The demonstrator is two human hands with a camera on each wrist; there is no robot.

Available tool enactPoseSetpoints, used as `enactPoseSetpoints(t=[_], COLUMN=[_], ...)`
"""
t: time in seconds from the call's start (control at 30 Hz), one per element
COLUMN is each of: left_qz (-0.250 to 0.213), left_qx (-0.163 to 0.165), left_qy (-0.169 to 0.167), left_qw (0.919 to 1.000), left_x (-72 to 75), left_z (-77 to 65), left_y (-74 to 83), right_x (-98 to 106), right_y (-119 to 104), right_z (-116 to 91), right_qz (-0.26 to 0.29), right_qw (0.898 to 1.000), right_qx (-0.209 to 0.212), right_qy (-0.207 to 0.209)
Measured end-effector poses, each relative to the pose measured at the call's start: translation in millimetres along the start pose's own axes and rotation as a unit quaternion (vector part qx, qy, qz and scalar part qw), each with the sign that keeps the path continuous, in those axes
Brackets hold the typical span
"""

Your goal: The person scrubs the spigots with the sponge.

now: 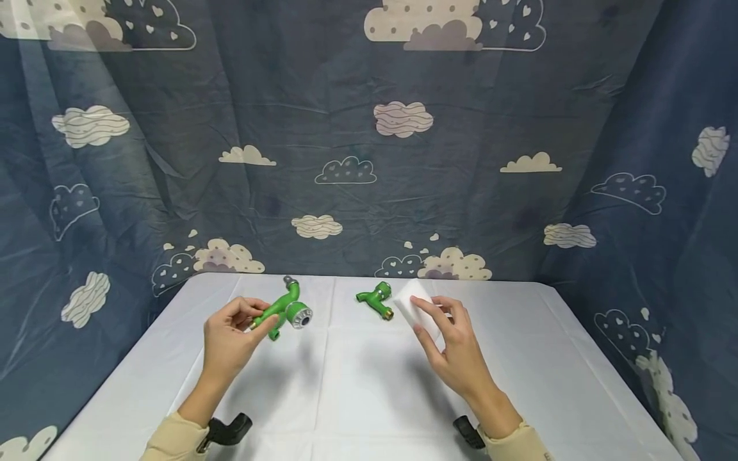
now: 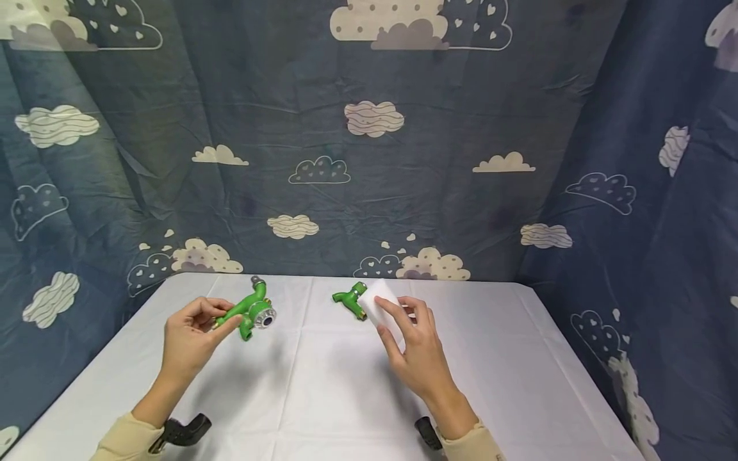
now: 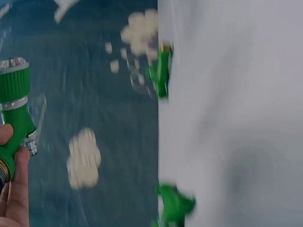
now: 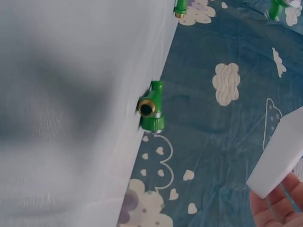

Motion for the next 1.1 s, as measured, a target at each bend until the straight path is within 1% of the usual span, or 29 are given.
enactPoseSetpoints(t=[0.1, 0.23, 0.3, 0.4, 0.53, 0.6, 0.73, 0.9, 1.1], left_qz=[0.054, 0.119, 0.149, 0.192, 0.249, 0.278, 0.314, 0.339, 0.350], left_qx=[0.022, 0.052, 0.060, 0.065, 0.078, 0.086, 0.099, 0.108, 0.122], left_qy=[0.038, 0.079, 0.092, 0.101, 0.091, 0.079, 0.050, 0.020, -0.007], left_qw=[0.9976, 0.9883, 0.9827, 0.9741, 0.9611, 0.9534, 0.9431, 0.9343, 0.9289], left_x=[24.7, 55.7, 68.9, 85.0, 99.9, 105.1, 111.8, 115.5, 115.8], left_z=[6.8, 11.3, 12.2, 13.3, 13.3, 12.7, 11.2, 9.1, 7.0], left_y=[-18.3, -44.7, -57.2, -73.4, -91.7, -98.8, -109.4, -118.2, -125.2], right_x=[3.3, 9.2, 12.5, 17.6, 24.2, 26.9, 30.3, 31.9, 32.4], right_y=[4.0, 9.3, 11.8, 15.6, 20.5, 22.9, 26.7, 28.7, 27.8], right_z=[0.7, 1.8, 2.1, 2.1, 1.2, 0.4, -1.1, -2.3, -3.0], right_qz=[-0.004, -0.012, -0.016, -0.021, -0.024, -0.021, -0.019, -0.019, -0.023], right_qw=[1.000, 1.000, 1.000, 1.000, 1.000, 1.000, 1.000, 1.000, 0.999], right_qx=[-0.002, 0.000, 0.001, 0.002, -0.001, -0.004, -0.009, -0.014, -0.025], right_qy=[-0.003, -0.004, -0.003, -0.002, 0.002, 0.002, 0.003, -0.001, -0.009])
Point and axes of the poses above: each hand's wrist, its own z-axis towards the middle knuckle, its own x-axis out of the back of the hand, y = z × x, the point moved 3 cm from there along z, towards the middle knuckle, and after that the axes turned 7 degrees about z, right-handed, at the moved point
